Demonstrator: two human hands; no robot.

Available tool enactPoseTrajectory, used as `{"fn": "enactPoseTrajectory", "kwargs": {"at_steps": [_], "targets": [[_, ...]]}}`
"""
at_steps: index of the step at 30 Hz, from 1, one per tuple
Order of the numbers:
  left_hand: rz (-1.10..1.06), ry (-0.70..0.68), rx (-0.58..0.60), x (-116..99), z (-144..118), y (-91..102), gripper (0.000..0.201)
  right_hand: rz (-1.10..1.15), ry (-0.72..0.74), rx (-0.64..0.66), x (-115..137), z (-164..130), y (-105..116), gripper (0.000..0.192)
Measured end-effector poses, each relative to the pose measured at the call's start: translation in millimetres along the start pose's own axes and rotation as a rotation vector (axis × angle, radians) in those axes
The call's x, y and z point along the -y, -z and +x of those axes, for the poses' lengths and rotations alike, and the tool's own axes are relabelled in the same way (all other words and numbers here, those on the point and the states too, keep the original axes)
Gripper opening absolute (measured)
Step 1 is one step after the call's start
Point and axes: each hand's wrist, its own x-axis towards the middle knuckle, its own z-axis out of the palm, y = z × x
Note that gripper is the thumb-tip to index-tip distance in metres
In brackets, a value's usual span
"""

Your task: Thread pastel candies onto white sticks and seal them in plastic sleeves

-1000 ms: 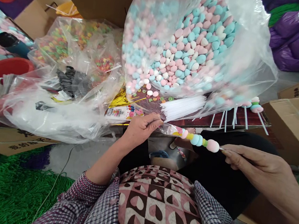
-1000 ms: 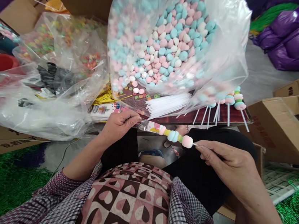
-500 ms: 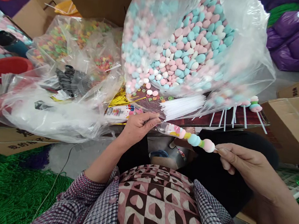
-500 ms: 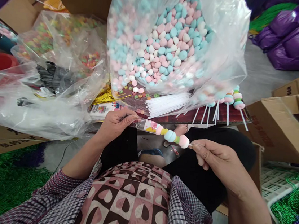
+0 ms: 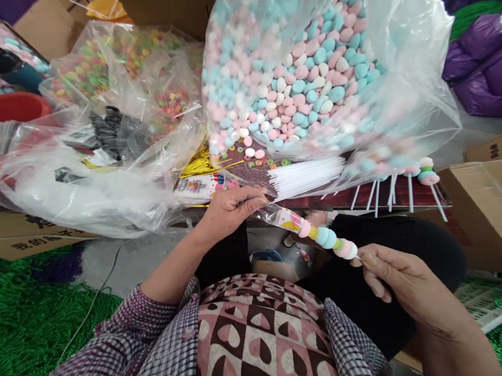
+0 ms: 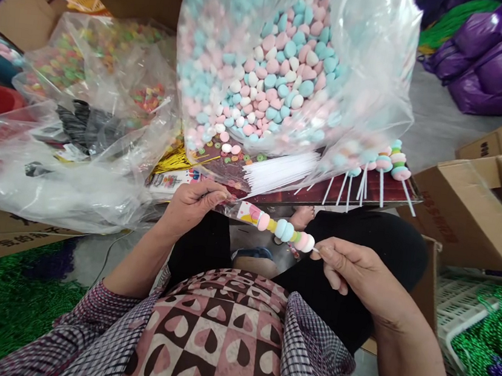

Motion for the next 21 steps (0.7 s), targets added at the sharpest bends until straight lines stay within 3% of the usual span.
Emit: {"fn": "enactPoseTrajectory", "kwargs": {"at_steps": [6, 11, 15, 21], "targets": [[-0.026, -0.023, -0.015, 1, -2, -1.5, 0.034, -0.010, 0.028, 0.057, -5, 1, -7, 0.042], [0.002, -0.053, -0.044, 1, -2, -0.2, 0.032, -0.102, 0.142, -0.041, -5, 4, -10, 0.038], [0.019, -0.057, -0.044, -1, 0, 1.1, 0.033, -0.248, 0.220, -0.023, -3, 5, -10, 0.036], [0.044, -0.065, -0.011, -7, 1, 3.9, 0.033, -0.317, 0.272, -0.257, -4, 5, -16, 0.036]]}}
